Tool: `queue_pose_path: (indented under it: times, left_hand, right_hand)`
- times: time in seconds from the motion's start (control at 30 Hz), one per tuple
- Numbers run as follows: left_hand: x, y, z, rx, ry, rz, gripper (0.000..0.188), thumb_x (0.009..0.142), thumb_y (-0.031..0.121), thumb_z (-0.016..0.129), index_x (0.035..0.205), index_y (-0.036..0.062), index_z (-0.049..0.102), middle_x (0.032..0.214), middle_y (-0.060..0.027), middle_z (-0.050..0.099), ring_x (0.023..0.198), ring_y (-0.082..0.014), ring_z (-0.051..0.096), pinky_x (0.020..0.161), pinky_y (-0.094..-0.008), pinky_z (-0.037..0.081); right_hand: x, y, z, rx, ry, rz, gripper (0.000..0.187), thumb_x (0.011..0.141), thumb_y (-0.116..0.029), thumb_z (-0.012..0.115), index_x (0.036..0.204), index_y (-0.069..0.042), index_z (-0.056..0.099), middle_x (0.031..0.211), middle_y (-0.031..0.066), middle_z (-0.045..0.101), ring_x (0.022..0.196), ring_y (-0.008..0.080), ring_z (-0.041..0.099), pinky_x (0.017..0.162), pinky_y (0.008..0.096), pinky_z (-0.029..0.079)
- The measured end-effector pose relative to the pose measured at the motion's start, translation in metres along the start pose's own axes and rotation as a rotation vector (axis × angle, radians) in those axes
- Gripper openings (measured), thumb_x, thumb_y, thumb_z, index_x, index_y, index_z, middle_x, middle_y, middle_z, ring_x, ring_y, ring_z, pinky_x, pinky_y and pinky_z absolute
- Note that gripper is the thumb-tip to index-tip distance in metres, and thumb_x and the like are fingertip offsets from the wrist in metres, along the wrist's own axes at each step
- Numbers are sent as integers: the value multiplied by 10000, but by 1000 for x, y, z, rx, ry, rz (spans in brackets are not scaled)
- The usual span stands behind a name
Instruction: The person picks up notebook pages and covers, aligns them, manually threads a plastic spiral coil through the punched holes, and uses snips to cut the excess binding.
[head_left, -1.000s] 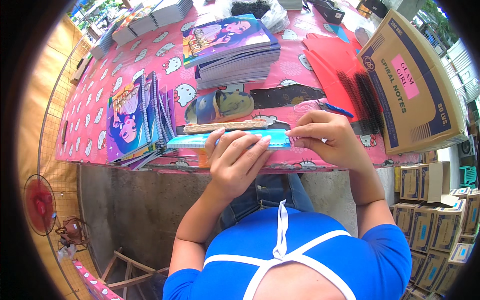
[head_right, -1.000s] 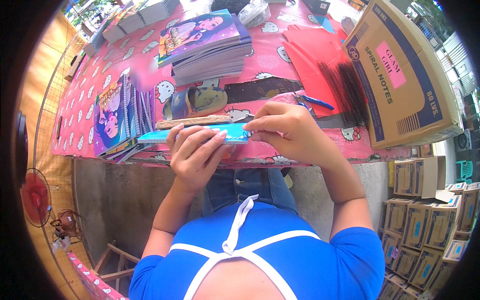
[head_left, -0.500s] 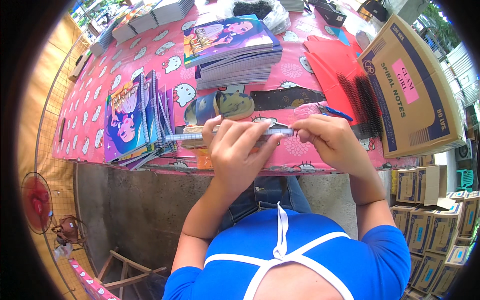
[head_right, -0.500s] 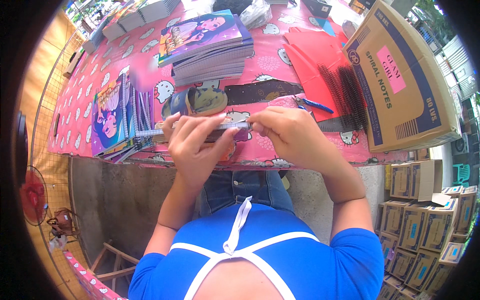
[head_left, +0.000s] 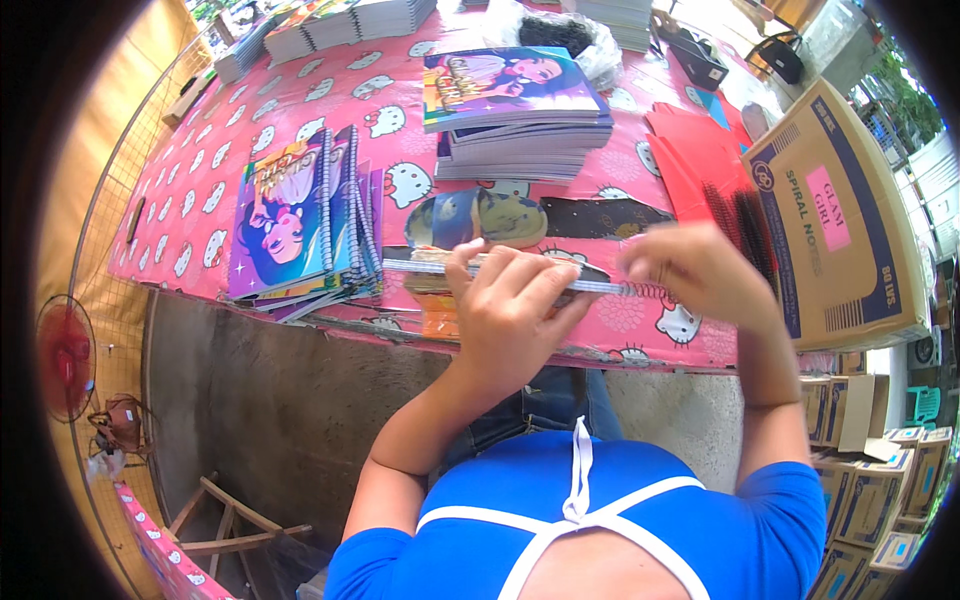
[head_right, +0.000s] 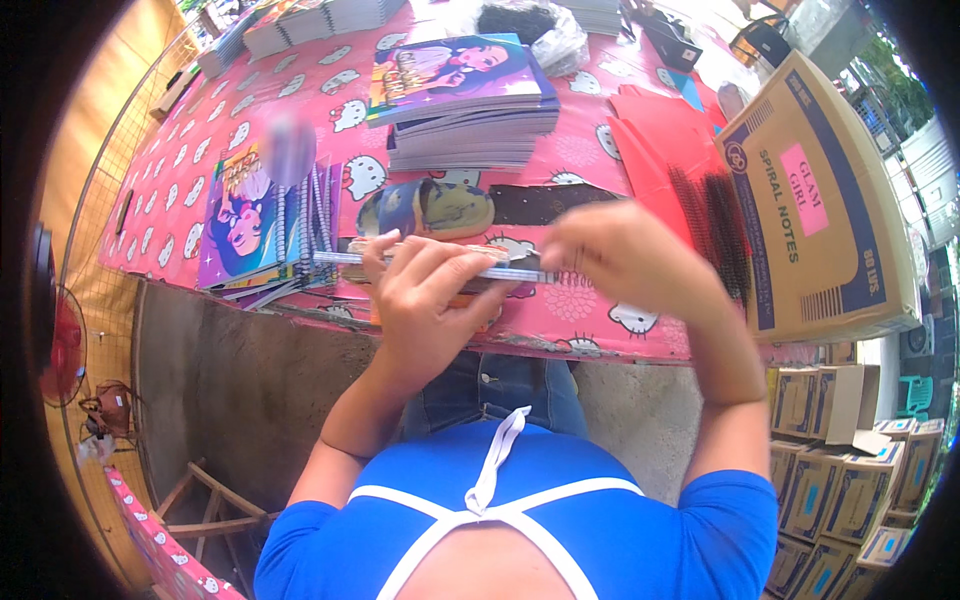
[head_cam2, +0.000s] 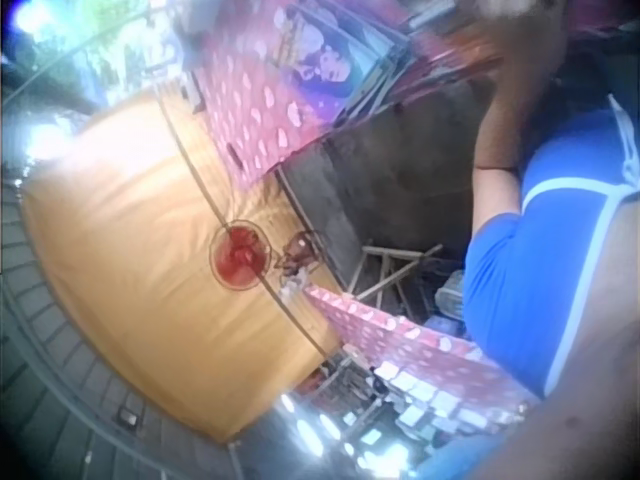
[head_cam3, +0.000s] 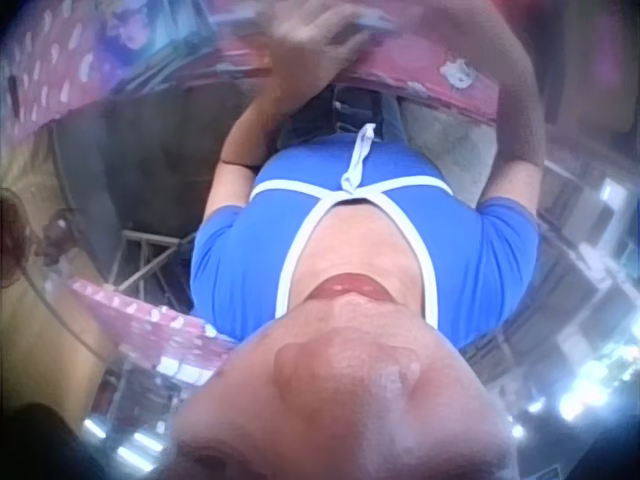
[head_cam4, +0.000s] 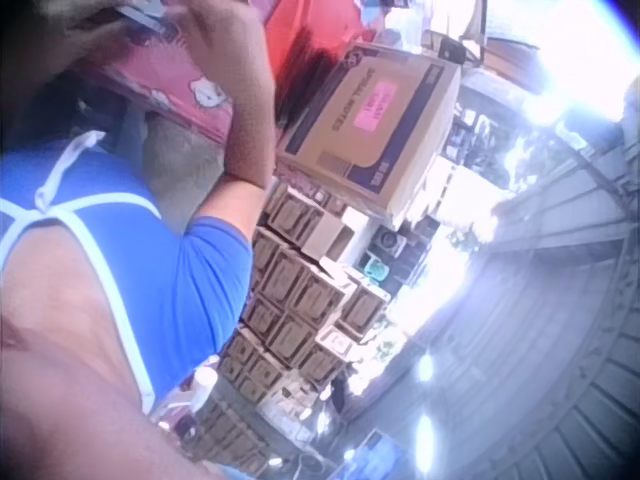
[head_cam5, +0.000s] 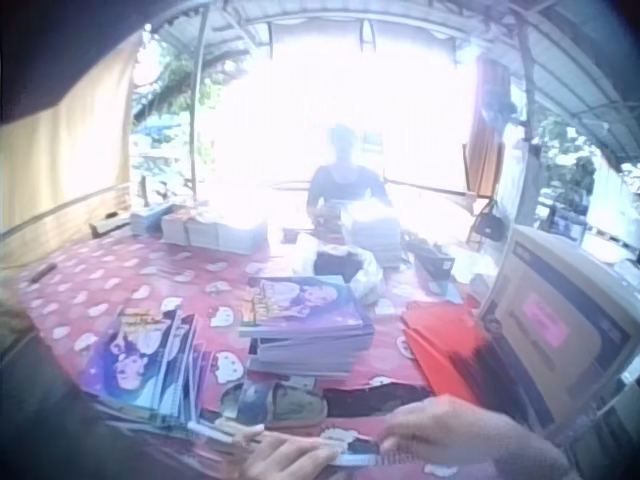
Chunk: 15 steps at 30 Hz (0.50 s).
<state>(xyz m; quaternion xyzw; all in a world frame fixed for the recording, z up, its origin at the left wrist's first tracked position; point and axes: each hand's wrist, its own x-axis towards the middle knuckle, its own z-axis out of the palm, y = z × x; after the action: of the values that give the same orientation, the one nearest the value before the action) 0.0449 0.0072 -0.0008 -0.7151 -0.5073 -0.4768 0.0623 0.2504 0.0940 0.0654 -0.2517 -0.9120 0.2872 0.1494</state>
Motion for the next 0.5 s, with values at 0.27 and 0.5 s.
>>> queue_pose_path:
  times: [0.27, 0.5]
  left_hand:
    - [4, 0, 2, -36, 29, -50, 350, 641, 247, 827, 933, 128, 674, 816, 19, 668, 785, -159, 601, 859, -366, 338]
    - [5, -5, 4, -20, 12, -16, 275, 639, 281, 807, 807, 134, 646, 754, 3, 629, 789, -174, 586, 889, -391, 326]
  right_hand:
    - [126, 71, 82, -336, -182, -42, 361, 758, -271, 647, 1021, -35, 569, 867, 193, 644, 851, 390, 626, 719, 454, 498]
    - [42, 85, 46, 155, 566, 253, 319, 769, -179, 699, 989, -17, 535, 852, 121, 669, 780, 291, 674, 716, 422, 545]
